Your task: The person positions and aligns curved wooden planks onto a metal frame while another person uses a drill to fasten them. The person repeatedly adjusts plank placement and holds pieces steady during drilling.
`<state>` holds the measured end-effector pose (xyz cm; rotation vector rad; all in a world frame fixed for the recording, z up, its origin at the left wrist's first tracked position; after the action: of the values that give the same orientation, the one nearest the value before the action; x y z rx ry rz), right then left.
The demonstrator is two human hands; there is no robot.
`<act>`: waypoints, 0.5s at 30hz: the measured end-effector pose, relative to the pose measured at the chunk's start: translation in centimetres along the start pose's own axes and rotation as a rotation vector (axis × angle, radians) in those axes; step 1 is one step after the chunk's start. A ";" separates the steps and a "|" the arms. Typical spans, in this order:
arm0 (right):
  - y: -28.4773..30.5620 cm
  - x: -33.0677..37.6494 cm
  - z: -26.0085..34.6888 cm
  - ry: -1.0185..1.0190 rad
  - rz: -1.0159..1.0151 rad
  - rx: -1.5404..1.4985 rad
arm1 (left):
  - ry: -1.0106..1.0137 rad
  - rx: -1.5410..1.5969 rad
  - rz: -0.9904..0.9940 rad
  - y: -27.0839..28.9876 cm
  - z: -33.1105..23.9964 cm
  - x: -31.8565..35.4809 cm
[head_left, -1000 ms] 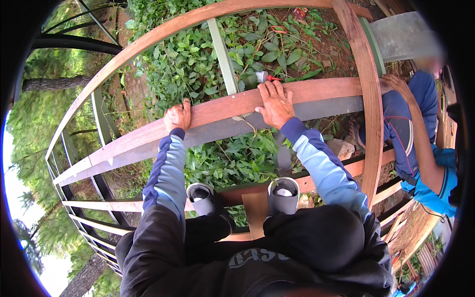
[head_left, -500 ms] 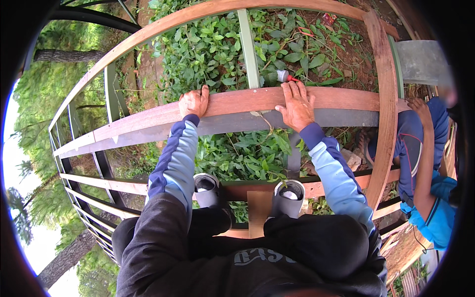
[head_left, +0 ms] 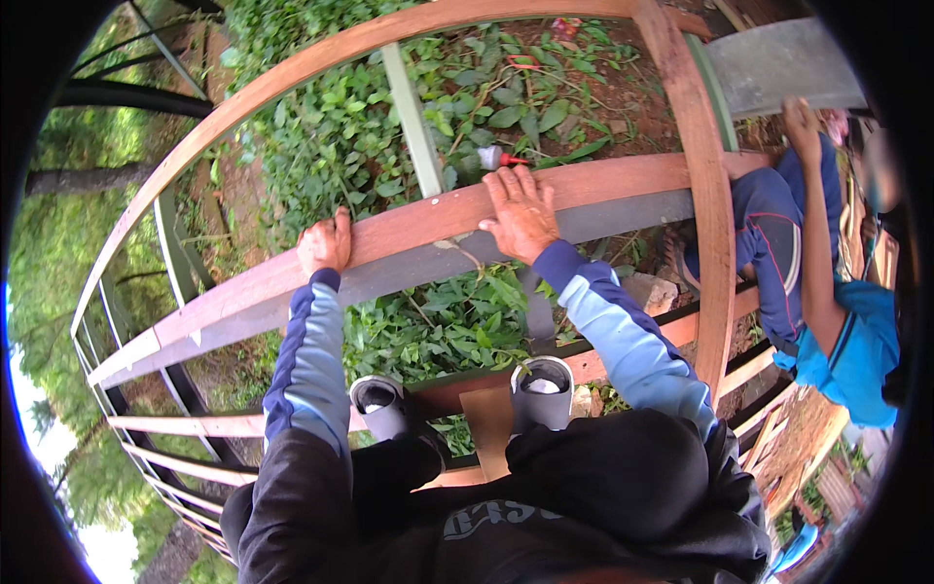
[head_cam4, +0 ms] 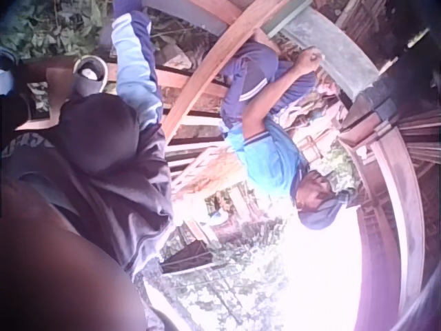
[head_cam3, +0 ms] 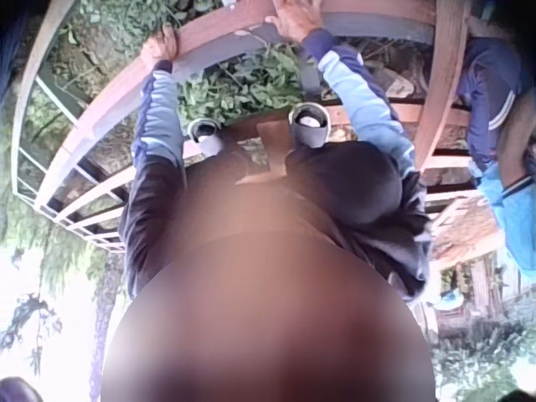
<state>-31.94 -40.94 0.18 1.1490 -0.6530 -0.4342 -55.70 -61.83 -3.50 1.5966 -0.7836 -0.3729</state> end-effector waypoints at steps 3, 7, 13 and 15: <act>0.0 0.2 -0.2 0.001 -0.035 -0.001 | 0.010 -0.001 0.022 -0.7 0.6 -0.4; 0.2 0.3 -0.2 -0.013 -0.020 -0.007 | -0.038 -0.013 -0.033 -0.5 0.5 -0.1; 0.4 0.2 -0.2 -0.006 0.041 -0.059 | -0.002 0.017 -0.029 -0.2 0.1 -0.1; 0.4 0.3 -0.3 -0.011 0.025 -0.066 | -0.003 0.008 -0.044 -0.1 0.0 -0.1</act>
<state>-31.53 -40.80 0.53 1.0757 -0.6574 -0.4376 -55.78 -61.76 -3.65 1.6228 -0.7542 -0.4041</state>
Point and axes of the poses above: each hand's wrist, its own x-axis away from the middle knuckle, its own y-axis out of the back of the hand, z = x × y, the point moved 6 cm from there along -x, towards the middle knuckle, and after that the axes turned 12 degrees about -y, right-handed, at the moved point
